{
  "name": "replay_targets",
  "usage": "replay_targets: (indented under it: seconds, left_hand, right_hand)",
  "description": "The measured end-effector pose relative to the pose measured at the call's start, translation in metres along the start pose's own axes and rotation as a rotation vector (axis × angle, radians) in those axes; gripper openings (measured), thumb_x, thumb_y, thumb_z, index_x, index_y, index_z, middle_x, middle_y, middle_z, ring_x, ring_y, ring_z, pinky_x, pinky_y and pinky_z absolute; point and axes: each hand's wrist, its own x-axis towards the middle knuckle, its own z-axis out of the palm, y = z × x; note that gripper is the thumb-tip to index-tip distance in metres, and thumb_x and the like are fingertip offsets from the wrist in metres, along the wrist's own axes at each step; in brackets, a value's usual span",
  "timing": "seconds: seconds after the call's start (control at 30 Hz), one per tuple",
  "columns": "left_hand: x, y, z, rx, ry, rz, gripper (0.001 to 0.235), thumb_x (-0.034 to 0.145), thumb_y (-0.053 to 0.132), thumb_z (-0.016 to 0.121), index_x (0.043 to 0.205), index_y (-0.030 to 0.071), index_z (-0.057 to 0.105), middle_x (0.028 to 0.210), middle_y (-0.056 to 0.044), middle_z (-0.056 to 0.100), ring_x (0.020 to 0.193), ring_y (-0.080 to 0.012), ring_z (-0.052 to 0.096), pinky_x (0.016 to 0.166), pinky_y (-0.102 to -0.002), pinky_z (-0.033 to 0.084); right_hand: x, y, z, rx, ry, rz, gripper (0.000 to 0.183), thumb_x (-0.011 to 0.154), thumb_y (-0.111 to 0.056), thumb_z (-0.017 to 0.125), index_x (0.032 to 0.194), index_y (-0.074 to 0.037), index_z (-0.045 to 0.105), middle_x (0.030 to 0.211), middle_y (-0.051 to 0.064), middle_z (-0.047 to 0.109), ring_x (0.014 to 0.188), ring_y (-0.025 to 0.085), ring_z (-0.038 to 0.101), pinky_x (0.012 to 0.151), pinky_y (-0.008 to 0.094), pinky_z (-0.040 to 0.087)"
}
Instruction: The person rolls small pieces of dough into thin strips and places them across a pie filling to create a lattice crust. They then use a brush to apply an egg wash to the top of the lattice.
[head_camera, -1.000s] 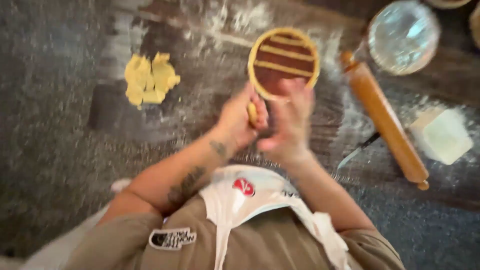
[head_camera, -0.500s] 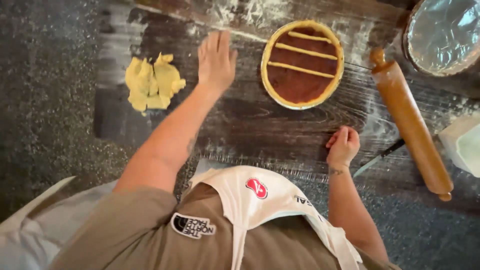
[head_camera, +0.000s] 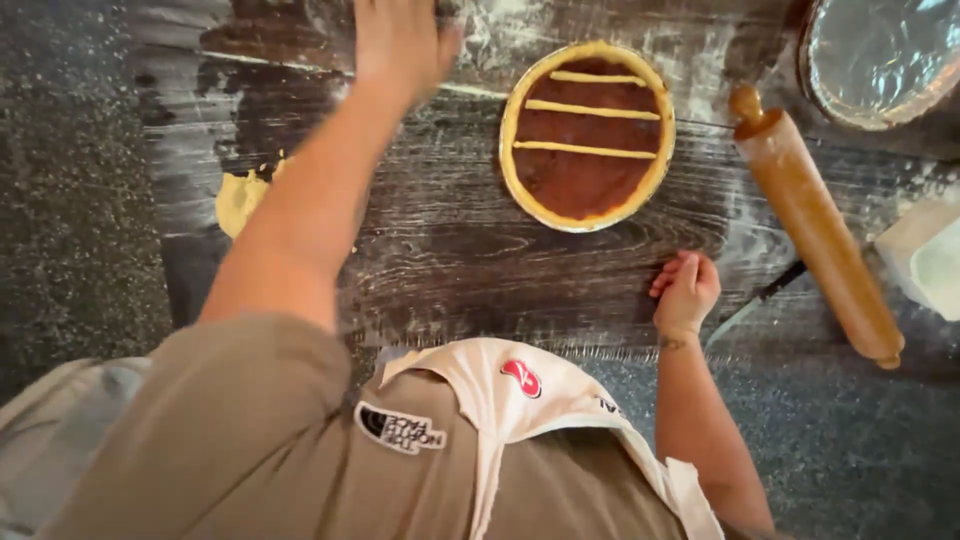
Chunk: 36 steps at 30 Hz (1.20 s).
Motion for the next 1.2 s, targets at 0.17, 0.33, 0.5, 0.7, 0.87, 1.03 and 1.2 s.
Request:
replay_targets:
  seconds: [0.17, 0.33, 0.5, 0.7, 0.87, 1.03, 1.2]
  left_hand:
    - [-0.098, 0.078, -0.121, -0.063, -0.740, -0.166, 0.072, 0.107, 0.044, 0.049, 0.161, 0.000, 0.034, 0.169, -0.024, 0.022, 0.157, -0.0407, 0.019, 0.125, -0.057, 0.014]
    - [-0.166, 0.023, -0.033, 0.005, -0.073, 0.083, 0.033, 0.102, 0.023, 0.052, 0.128, 0.015, 0.069, 0.122, -0.009, 0.066, 0.118, -0.0291, 0.062, 0.102, -0.050, 0.043]
    - [-0.254, 0.177, -0.126, -0.130, -0.435, 0.151, 0.024, 0.098, 0.023, 0.044, 0.101, 0.022, 0.067, 0.099, -0.003, 0.069, 0.095, -0.0256, 0.067, 0.087, -0.046, 0.050]
    - [-0.228, 0.250, -0.129, -0.182, -0.412, -0.003, 0.086, 0.101, 0.063, 0.037, 0.149, -0.008, 0.047, 0.154, -0.034, 0.045, 0.147, -0.0486, 0.037, 0.119, -0.067, 0.023]
    - [-0.218, 0.265, -0.099, -0.085, -0.501, -0.192, 0.091, 0.092, 0.063, 0.062, 0.156, 0.000, 0.043, 0.164, -0.028, 0.031, 0.154, -0.0469, 0.021, 0.120, -0.069, 0.014]
    - [-0.255, 0.285, -0.159, -0.140, -0.704, -0.194, 0.096, 0.094, 0.057, 0.065, 0.164, 0.006, 0.024, 0.172, -0.020, 0.013, 0.159, -0.0396, 0.008, 0.127, -0.064, 0.006]
    - [-0.290, 0.264, -0.171, -0.123, -0.911, -0.141, 0.090, 0.095, 0.054, 0.056, 0.164, 0.006, 0.022, 0.170, -0.016, 0.024, 0.159, -0.0337, 0.013, 0.128, -0.060, 0.006]
  right_hand:
    - [0.005, 0.006, 0.006, 0.049, -0.009, -0.024, 0.024, 0.113, -0.013, 0.044, 0.106, 0.001, 0.062, 0.074, 0.018, 0.058, 0.043, 0.023, 0.056, 0.033, 0.031, 0.047]
    - [0.006, 0.008, 0.009, 0.082, -0.047, -0.037, 0.021, 0.112, -0.012, 0.047, 0.105, 0.001, 0.062, 0.075, 0.017, 0.058, 0.042, 0.023, 0.057, 0.033, 0.032, 0.047]
    - [-0.002, 0.001, 0.004, 0.065, -0.078, -0.064, 0.022, 0.111, -0.014, 0.048, 0.097, -0.003, 0.062, 0.068, 0.013, 0.056, 0.040, 0.022, 0.056, 0.031, 0.029, 0.044]
    - [0.003, -0.011, 0.011, 0.099, -0.116, -0.123, 0.024, 0.108, -0.013, 0.052, 0.086, -0.005, 0.060, 0.054, 0.011, 0.053, 0.036, 0.022, 0.054, 0.033, 0.030, 0.041]
    - [0.013, 0.006, 0.010, 0.227, -0.148, -0.163, 0.020, 0.108, -0.018, 0.053, 0.098, -0.004, 0.062, 0.071, 0.014, 0.061, 0.046, 0.021, 0.061, 0.034, 0.029, 0.050]
    - [-0.046, -0.005, 0.009, -0.095, -0.229, -0.526, 0.012, 0.106, -0.011, 0.058, 0.108, -0.002, 0.066, 0.088, 0.015, 0.063, 0.074, 0.029, 0.064, 0.061, 0.036, 0.053]
    - [-0.181, -0.024, 0.076, -0.458, -0.658, -1.076, 0.082, 0.077, -0.040, 0.086, 0.135, 0.010, 0.058, 0.133, 0.036, 0.060, 0.122, 0.056, 0.055, 0.105, 0.059, 0.045]
